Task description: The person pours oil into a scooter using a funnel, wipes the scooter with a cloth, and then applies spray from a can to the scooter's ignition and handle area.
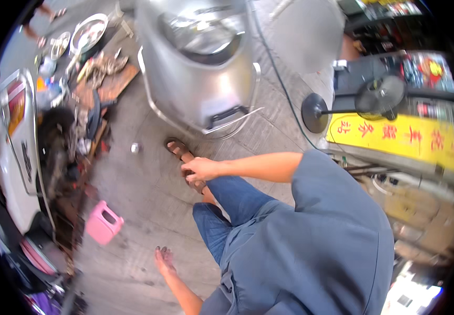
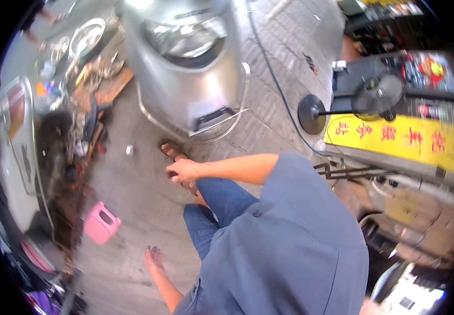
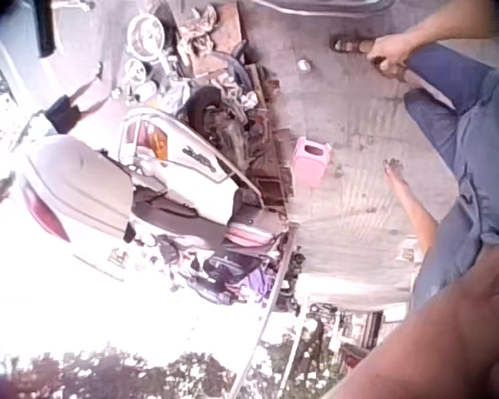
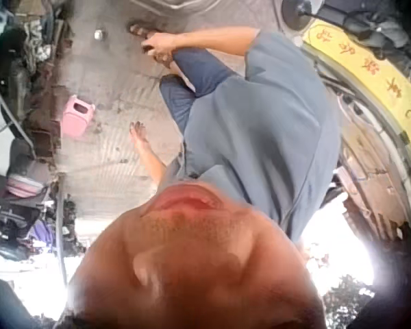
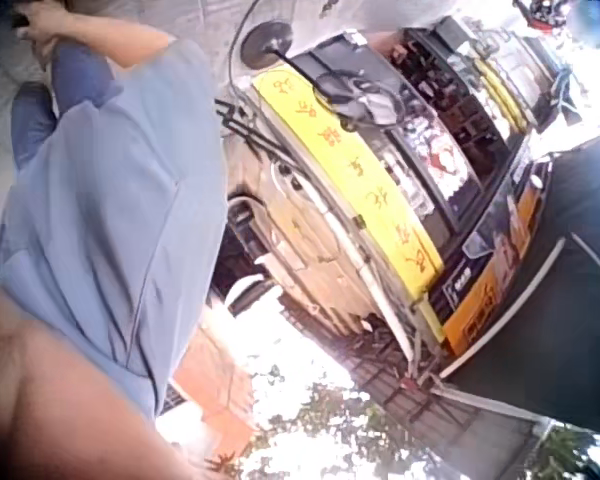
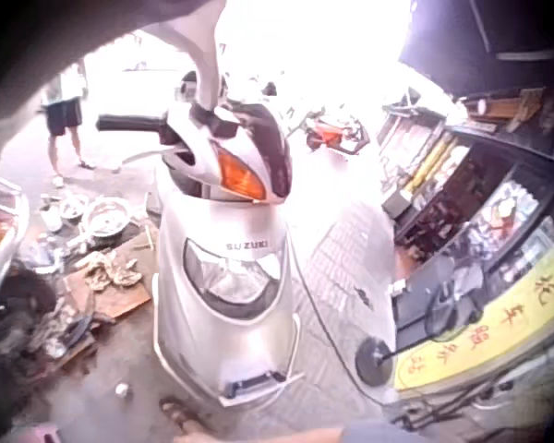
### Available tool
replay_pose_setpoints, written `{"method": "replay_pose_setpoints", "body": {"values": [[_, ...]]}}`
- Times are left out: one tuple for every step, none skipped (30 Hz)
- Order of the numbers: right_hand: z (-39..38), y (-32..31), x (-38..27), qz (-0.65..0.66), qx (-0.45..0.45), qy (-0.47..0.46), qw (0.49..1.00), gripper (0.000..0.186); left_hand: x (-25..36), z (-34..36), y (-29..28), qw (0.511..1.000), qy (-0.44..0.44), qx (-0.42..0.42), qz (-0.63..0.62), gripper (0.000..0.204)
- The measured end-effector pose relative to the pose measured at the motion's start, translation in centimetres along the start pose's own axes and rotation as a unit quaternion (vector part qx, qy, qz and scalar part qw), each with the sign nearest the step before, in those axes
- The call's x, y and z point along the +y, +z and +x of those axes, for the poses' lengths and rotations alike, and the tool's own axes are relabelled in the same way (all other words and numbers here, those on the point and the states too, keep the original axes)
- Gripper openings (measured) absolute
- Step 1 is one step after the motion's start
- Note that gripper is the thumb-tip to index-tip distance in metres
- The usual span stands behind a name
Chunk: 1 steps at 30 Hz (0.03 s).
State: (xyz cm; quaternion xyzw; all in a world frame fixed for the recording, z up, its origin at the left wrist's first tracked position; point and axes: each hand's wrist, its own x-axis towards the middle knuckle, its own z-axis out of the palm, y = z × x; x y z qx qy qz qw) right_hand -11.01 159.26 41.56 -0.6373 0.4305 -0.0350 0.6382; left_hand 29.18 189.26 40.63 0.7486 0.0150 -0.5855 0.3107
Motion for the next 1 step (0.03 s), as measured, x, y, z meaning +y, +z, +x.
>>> {"method": "replay_pose_setpoints", "body": {"values": [[-3.11, -1.06, 0.61, 0.040, 0.040, -0.004, 0.998, 0.036, 2.87, 1.38, 0.56, 1.000, -0.005, 0.010, 0.015, 0.067]]}}
